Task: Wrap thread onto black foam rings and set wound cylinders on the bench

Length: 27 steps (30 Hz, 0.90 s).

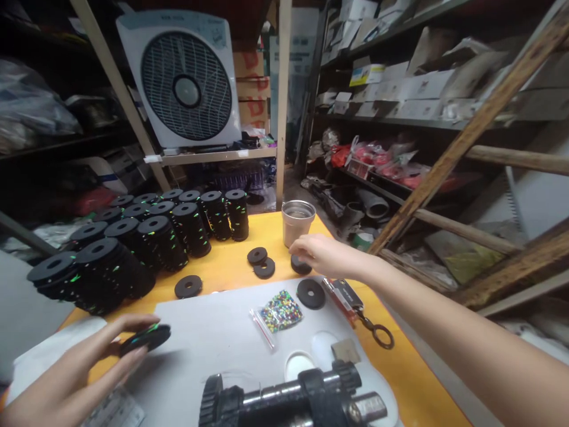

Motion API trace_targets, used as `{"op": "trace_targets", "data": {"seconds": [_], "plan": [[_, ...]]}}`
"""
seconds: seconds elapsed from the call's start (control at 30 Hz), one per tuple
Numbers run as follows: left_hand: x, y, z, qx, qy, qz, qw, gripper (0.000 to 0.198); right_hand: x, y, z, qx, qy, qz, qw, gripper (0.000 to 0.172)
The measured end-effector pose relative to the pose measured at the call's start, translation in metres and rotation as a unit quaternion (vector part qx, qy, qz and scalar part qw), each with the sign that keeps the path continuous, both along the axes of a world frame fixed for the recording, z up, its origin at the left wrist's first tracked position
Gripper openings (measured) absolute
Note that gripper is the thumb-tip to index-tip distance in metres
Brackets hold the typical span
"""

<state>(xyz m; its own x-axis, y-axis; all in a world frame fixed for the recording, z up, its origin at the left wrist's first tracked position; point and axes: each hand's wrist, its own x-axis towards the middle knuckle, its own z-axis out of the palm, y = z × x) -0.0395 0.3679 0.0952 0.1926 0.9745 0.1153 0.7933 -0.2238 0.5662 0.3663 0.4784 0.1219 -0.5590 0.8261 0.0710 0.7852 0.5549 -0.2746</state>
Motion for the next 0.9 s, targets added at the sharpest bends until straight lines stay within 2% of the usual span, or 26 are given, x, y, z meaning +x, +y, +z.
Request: {"op": "trace_targets", "data": {"seconds": [0.13, 0.2, 0.27, 0.37, 0.47, 0.57, 0.67, 0.8, 0.9], "plan": [[0.037, 0.037, 0.014, -0.039, -0.02, -0.035, 0.998, 0.033, -0.019, 0.013, -0.015, -0.001, -0.014, 0.045, 0.999, 0.026], [0.057, 0.057, 0.02, -0.025, -0.028, -0.062, 0.997, 0.031, -0.025, 0.019, -0.013, 0.006, -0.016, 0.055, 0.998, 0.031], [0.078, 0.08, 0.021, 0.026, -0.021, -0.089, 0.995, 0.032, -0.024, 0.025, -0.003, 0.017, -0.014, 0.054, 0.998, 0.032], [0.107, 0.116, 0.011, 0.094, 0.003, -0.13, 0.987, 0.035, -0.012, 0.029, 0.015, 0.021, -0.01, 0.039, 0.999, 0.029], [0.131, 0.143, -0.01, 0.118, 0.016, -0.159, 0.98, 0.04, 0.005, 0.027, 0.019, 0.004, -0.019, 0.012, 1.0, 0.026], [0.145, 0.155, -0.033, 0.105, 0.035, -0.207, 0.972, 0.038, 0.02, 0.024, 0.007, -0.018, -0.036, -0.021, 0.999, 0.026], [0.149, 0.156, -0.046, 0.083, 0.053, -0.258, 0.961, 0.04, 0.029, 0.024, -0.01, -0.038, -0.041, -0.049, 0.997, 0.029], [0.149, 0.156, -0.047, 0.079, 0.061, -0.279, 0.955, 0.038, 0.029, 0.025, -0.025, -0.053, -0.024, -0.083, 0.995, 0.039], [0.154, 0.162, -0.045, 0.074, 0.059, -0.276, 0.956, 0.059, 0.021, 0.025, -0.035, -0.066, 0.0, -0.105, 0.992, 0.049]]}}
